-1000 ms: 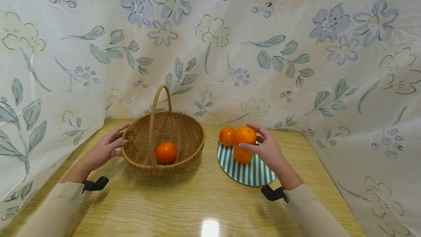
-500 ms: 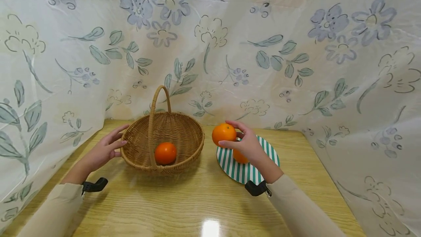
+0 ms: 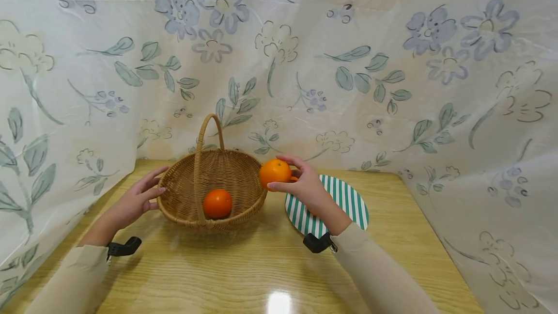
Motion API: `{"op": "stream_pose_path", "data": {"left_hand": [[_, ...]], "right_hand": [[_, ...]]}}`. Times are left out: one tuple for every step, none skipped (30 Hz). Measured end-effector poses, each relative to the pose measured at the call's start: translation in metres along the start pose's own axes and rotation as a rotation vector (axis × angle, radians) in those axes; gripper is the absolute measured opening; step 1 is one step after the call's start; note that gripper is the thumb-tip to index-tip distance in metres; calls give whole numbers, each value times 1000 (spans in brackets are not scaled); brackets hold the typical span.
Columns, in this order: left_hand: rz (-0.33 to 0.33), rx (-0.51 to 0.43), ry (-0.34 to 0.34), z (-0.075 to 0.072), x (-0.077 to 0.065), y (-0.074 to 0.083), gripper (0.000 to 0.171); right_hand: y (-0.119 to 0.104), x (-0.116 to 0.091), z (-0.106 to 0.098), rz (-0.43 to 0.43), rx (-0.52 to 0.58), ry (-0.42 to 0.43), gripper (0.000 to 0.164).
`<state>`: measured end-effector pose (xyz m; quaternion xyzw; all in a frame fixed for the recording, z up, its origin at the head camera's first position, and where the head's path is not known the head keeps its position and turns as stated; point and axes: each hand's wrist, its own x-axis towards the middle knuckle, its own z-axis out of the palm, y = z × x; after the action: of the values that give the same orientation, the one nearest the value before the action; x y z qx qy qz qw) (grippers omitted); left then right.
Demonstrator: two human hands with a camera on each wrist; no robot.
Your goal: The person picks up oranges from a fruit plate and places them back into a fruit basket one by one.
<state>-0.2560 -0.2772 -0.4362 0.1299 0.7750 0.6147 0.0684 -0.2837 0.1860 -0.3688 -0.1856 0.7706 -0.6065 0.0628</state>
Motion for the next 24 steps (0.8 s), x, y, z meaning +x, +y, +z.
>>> {"op": "stream_pose_path", "data": {"left_hand": [[1,-1,2,0,-1,0,68],[2,-2,4,-1,-1,0,68],[2,-5,6,-1,-1,0,68],[4,-5,7,-1,-1,0,68],[5,-5,8,-1,-1,0,68],[8,-5,8,-2,-1,0,68],[9,-4,9,-2,-1,-1,68],[11,-5,8,-1,-1,-1,68],[11,-5,7,-1,-1,-1,68],[12,-4,6,-1,0,-1,68],[13,-5,5,-1,0,-1,67],[14,-6,4,-1,1,-2,67],[13,-8,3,0,1,-2,67],[14,-8,2,0,1,-2,67],[14,-9,2,0,1,-2,66],[14,-8,4,1,2,-2,66],[15,-7,5,1,2,-2,66],[15,-6,6,1,2,-2,66],[15,-3,8,1,2,-1,67],[16,0,9,1,2,-1,67],[15,1,12,1,2,-1,67],[14,4,14,1,2,-1,67],[13,4,14,2,2,-1,67],[13,4,14,2,2,0,67]], "right_hand": [[-2,1,2,-4,10,-9,72],[-3,3,5,-5,18,-17,72],[-5,5,7,-6,24,-25,72],[-7,6,10,-4,27,-32,71],[-9,8,12,-5,24,-38,71],[-10,10,14,0,22,-43,71],[-12,12,15,8,21,-47,70],[-14,14,17,18,18,-50,70],[-16,17,19,20,17,-55,70],[-17,19,20,23,14,-58,70],[-19,22,22,28,18,-63,69],[-20,25,24,28,26,-71,70],[-22,28,26,25,31,-77,69],[-23,31,27,18,34,-84,69],[-24,34,29,10,38,-91,69],[-25,36,31,12,39,-94,68],[-26,39,34,13,45,-100,68],[-27,42,36,11,49,-105,68],[-29,44,38,15,51,-110,68],[-30,47,40,19,54,-115,67],[-31,50,43,28,57,-117,66],[-32,52,45,34,57,-120,66],[-33,55,47,36,57,-122,66],[-34,57,50,40,55,-122,65]]}}
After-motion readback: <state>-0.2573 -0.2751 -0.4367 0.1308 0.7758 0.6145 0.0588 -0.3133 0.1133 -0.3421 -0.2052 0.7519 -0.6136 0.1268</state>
